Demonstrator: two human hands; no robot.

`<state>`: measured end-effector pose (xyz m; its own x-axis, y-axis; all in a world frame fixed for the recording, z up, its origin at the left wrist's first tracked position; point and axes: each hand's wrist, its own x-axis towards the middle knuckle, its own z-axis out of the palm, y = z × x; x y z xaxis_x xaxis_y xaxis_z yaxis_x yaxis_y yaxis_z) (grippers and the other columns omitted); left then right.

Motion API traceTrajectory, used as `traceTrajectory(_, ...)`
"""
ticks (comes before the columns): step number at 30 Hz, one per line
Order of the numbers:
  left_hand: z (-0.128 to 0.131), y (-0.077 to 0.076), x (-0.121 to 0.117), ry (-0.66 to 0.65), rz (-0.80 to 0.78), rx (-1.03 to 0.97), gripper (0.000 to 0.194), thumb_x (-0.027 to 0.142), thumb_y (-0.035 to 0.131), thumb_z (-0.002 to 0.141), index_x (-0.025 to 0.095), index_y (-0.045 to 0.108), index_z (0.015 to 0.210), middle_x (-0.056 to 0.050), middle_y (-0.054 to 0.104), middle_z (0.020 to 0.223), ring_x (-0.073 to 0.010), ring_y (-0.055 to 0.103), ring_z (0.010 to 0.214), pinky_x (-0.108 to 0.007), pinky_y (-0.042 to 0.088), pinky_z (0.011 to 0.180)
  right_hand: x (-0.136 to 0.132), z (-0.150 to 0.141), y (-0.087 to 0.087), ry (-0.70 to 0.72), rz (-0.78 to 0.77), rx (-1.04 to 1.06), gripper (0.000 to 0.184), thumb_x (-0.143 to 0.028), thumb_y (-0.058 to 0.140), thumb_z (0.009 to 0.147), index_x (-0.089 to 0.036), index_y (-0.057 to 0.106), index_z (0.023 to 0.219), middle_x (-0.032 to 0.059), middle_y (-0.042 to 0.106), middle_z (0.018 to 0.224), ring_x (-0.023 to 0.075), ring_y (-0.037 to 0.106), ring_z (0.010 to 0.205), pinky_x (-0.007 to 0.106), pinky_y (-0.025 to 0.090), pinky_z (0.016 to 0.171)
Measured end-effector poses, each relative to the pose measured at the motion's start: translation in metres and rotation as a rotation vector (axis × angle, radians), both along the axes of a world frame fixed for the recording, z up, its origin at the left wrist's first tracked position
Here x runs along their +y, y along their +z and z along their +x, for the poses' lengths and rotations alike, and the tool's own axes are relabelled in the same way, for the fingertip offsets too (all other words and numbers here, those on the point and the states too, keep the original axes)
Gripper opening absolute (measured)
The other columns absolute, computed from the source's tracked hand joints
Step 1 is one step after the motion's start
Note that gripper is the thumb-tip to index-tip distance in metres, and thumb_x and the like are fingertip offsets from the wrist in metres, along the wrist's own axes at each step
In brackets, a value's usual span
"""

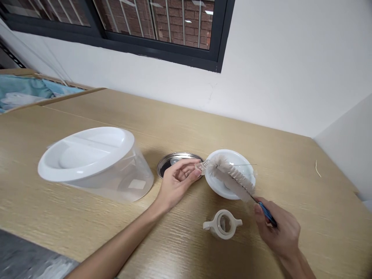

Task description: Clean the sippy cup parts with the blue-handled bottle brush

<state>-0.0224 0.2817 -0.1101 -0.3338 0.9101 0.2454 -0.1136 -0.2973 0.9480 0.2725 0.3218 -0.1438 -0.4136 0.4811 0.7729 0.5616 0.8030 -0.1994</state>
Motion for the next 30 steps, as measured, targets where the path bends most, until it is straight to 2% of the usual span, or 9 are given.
traceTrajectory(4,-0.0026,-0.0029,0.0001,-0.011,-0.085,-0.060,0.035,0.039,0.084,0.080,0.015,0.074,0.104,-0.010,0.078,0.101,-0.0186,0.074,0.091,-0.028,0.059,0.086,-0.0010,0.0009,0.0012,-0.014,0.061,0.055,0.010,-0.015,0.064,0.093,-0.014,0.069,0.102,0.0013,0.068,0.072,0.0081,0.054,0.049,0.022,0.048,0.055)
traceTrajectory(7,-0.0040,-0.0068,0.0009,-0.033,-0.113,-0.108,0.037,0.039,0.084,0.080,0.016,0.074,0.107,-0.010,0.079,0.103,-0.0193,0.075,0.094,-0.028,0.059,0.088,-0.0020,0.0005,0.0030,0.029,0.058,0.055,0.012,-0.012,0.063,0.093,-0.014,0.067,0.104,0.0007,0.067,0.073,0.0071,0.053,0.049,0.021,0.046,0.054)
traceTrajectory(14,-0.0039,-0.0035,0.0005,-0.024,-0.148,-0.102,0.035,0.040,0.088,0.076,0.017,0.077,0.100,-0.007,0.079,0.089,-0.0142,0.073,0.081,-0.020,0.057,0.077,-0.0022,-0.0012,0.0007,0.072,0.043,0.050,0.015,-0.011,0.062,0.092,-0.012,0.066,0.107,-0.0016,0.062,0.068,0.0062,0.048,0.048,0.022,0.042,0.052)
traceTrajectory(20,-0.0046,-0.0048,-0.0009,0.003,-0.171,-0.043,0.041,0.047,0.087,0.075,0.015,0.077,0.098,-0.005,0.075,0.079,-0.0116,0.067,0.072,-0.018,0.054,0.070,-0.0021,-0.0016,0.0017,0.093,0.039,0.073,0.014,-0.010,0.062,0.092,-0.012,0.066,0.106,-0.0017,0.061,0.067,0.0060,0.048,0.049,0.021,0.043,0.051)
traceTrajectory(30,-0.0033,-0.0074,-0.0005,0.005,-0.186,-0.038,0.043,0.050,0.085,0.076,0.014,0.075,0.099,-0.007,0.074,0.085,-0.0139,0.065,0.075,-0.021,0.052,0.070,-0.0037,-0.0025,0.0013,0.093,0.056,0.056,0.018,-0.010,0.061,0.092,-0.014,0.066,0.109,-0.0004,0.066,0.071,0.0073,0.051,0.049,0.022,0.044,0.050)
